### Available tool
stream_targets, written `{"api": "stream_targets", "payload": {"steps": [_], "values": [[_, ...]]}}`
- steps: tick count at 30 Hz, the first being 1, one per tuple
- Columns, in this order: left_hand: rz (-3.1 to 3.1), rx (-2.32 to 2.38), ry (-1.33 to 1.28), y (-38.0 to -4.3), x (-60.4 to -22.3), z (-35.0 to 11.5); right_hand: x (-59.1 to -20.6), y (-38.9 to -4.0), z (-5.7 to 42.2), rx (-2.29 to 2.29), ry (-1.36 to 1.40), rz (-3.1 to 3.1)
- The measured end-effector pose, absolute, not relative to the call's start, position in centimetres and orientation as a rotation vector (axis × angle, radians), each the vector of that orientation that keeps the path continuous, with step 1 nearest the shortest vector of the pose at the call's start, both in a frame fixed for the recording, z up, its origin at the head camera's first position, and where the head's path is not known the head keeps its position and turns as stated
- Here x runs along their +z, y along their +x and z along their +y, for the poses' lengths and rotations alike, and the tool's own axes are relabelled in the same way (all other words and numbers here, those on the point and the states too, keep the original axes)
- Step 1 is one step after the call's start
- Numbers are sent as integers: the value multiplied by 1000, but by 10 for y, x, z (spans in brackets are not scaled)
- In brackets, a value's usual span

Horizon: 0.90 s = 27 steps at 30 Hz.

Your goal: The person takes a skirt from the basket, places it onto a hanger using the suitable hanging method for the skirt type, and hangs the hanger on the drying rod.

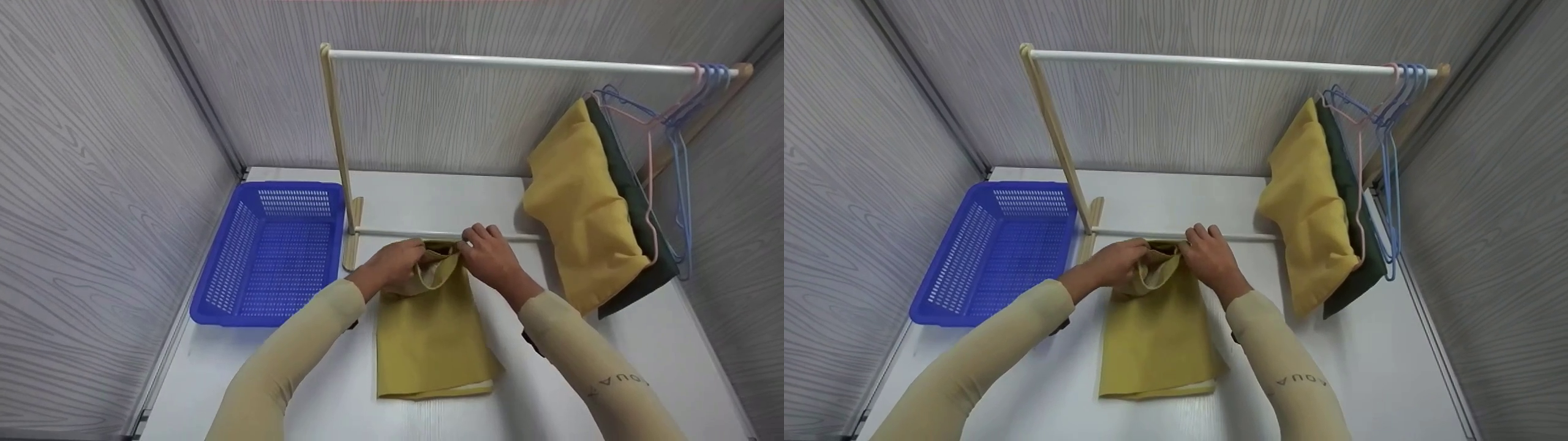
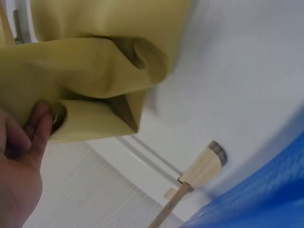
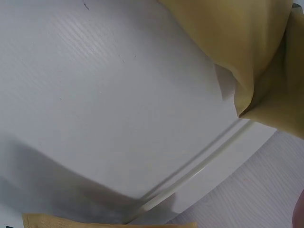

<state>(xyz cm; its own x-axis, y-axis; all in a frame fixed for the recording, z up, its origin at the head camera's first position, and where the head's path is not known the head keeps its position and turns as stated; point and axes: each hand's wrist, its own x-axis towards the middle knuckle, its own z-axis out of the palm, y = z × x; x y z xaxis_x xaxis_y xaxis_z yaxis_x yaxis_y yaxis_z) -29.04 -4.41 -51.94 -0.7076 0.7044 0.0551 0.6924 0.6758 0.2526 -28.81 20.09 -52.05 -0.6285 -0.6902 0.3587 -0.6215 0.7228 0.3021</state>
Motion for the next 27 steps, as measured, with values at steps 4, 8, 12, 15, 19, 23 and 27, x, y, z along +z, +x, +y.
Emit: {"api": "stream_targets", "payload": {"steps": [4, 8, 12, 15, 19, 23, 27], "values": [[3062, 327, 1378, -292, -521, -53, -515, -291, 208, -296, 1023, -2531], [3242, 436, 1496, -295, -519, -60, -509, -291, 214, -438, 956, -2695], [3281, 707, 1407, -300, -511, -65, -506, -290, 220, -453, 860, -2841], [3205, 945, 1293, -302, -502, -66, -507, -289, 220, -330, 939, -2865], [3022, 1222, 1198, -301, -489, -60, -510, -289, 217, -261, 1147, -2820], [2792, 1446, 1129, -300, -472, -52, -507, -290, 212, -247, 1276, -2776], [2528, 1640, 1061, -297, -454, -46, -499, -291, 202, -184, 1324, -2788]]}}
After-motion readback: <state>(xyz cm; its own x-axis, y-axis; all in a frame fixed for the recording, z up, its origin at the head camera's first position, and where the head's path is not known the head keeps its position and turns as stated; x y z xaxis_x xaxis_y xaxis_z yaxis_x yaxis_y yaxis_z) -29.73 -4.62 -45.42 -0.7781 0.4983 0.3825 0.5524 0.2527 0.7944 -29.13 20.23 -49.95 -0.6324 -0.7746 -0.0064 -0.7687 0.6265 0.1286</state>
